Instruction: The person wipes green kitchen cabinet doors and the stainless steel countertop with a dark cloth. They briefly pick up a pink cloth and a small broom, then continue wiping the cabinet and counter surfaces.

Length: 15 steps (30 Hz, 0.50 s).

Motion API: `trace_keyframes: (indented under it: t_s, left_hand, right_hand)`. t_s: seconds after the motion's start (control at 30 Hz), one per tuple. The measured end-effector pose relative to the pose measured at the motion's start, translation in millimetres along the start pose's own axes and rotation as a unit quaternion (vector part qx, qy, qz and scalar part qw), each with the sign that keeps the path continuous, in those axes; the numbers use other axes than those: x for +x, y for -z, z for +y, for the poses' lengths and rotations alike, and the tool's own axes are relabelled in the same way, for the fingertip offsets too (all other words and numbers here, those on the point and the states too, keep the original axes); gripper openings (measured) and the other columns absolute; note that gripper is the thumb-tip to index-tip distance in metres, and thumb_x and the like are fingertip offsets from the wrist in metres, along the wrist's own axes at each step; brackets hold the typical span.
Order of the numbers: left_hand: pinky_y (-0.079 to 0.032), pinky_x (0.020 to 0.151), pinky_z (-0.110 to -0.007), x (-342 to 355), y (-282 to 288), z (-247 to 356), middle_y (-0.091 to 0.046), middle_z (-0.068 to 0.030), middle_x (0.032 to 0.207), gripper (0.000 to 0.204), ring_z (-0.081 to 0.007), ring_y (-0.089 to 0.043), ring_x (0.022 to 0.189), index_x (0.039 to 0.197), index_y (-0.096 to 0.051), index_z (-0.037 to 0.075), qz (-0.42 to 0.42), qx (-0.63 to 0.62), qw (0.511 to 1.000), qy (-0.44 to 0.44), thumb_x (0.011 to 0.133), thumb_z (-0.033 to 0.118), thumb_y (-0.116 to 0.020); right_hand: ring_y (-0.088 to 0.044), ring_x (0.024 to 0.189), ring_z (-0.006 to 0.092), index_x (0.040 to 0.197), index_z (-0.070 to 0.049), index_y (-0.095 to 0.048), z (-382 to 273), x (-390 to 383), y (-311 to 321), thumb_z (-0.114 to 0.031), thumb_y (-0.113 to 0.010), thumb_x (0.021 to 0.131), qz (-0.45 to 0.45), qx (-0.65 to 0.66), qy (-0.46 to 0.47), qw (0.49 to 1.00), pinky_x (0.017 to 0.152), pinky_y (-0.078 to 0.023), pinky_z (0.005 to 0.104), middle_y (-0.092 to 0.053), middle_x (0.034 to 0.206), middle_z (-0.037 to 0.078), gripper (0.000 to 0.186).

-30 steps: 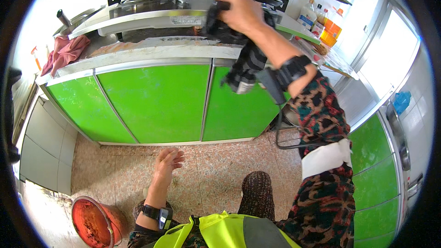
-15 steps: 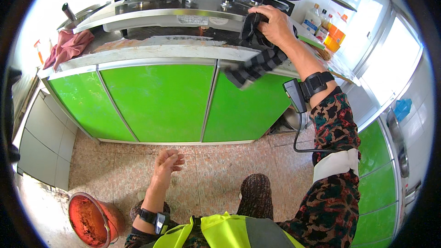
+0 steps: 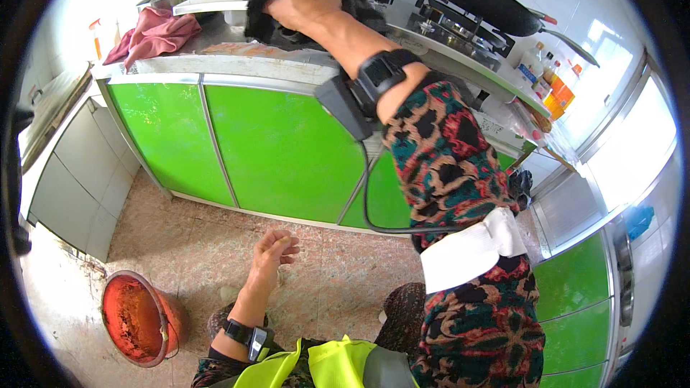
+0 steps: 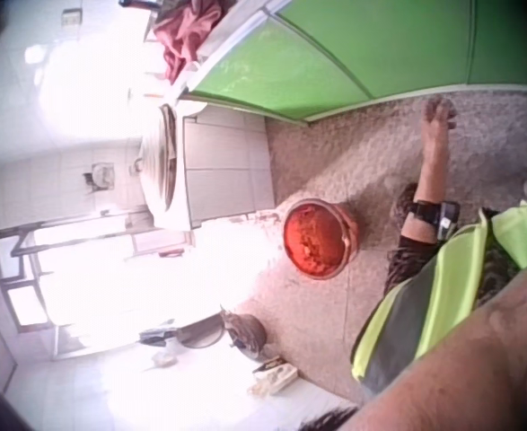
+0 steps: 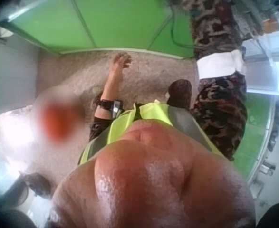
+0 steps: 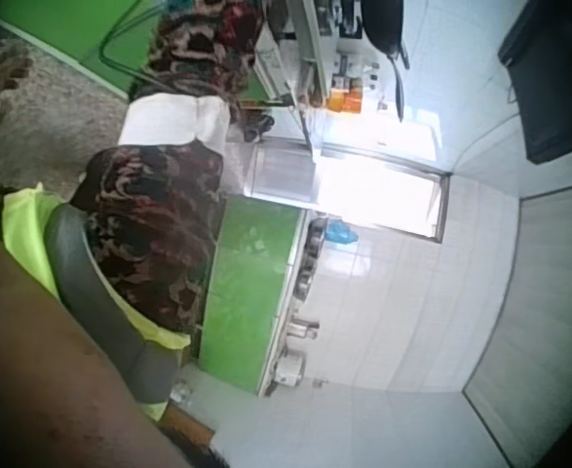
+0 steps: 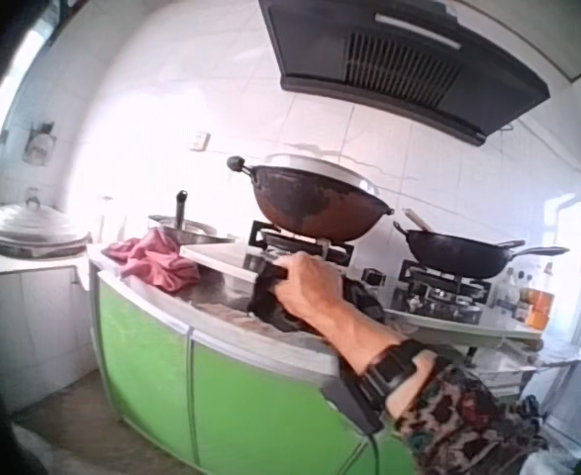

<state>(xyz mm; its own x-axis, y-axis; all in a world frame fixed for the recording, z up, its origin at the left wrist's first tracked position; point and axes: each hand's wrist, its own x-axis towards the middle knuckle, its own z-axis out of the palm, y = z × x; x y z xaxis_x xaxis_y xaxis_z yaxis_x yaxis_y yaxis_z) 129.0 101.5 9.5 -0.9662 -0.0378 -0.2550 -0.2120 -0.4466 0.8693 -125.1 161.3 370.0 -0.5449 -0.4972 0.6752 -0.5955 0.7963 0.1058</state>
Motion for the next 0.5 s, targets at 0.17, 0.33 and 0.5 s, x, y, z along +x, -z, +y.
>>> trace_keyframes:
  t_s: [0.17, 0.33, 0.5]
  left_hand:
    - [-0.051, 0.069, -0.03, 4, 0, 3, -0.069, -0.0078, 0.1, 0.027, -0.0173, -0.067, 0.085, 0.107, -0.06, 0.008, 0.024, -0.042, 0.999, -0.013, 0.09, 0.029, -0.064]
    - [-0.049, 0.068, -0.029, -8, -2, 13, -0.068, -0.0053, 0.094, 0.026, -0.0159, -0.066, 0.083, 0.103, -0.061, 0.007, -0.017, -0.06, 0.998, -0.029, 0.088, 0.028, -0.066]
    - [-0.049, 0.068, -0.029, -8, -7, 16, -0.068, -0.0047, 0.093, 0.026, -0.0159, -0.066, 0.084, 0.102, -0.062, 0.007, -0.024, -0.068, 0.997, -0.014, 0.088, 0.028, -0.067]
  right_hand:
    - [-0.064, 0.098, 0.0362, 0.113, -0.019, -0.069, 22, -29, 31, -0.023, -0.065, 0.076, -0.005, -0.009, 0.035, 0.999, 0.083, -0.051, 0.0448, -0.066, 0.105, 0.015, 0.038]
    - [-0.065, 0.095, 0.0317, 0.106, -0.021, -0.072, 77, -72, 59, -0.021, -0.068, 0.075, 0.022, -0.007, -0.006, 1.0, 0.082, -0.051, 0.0385, -0.067, 0.101, 0.008, 0.031]
    - [-0.066, 0.096, 0.0315, 0.106, -0.026, -0.073, 56, -54, 47, -0.033, -0.072, 0.075, 0.024, -0.037, -0.047, 0.998, 0.082, -0.052, 0.0415, -0.07, 0.103, 0.007, 0.032]
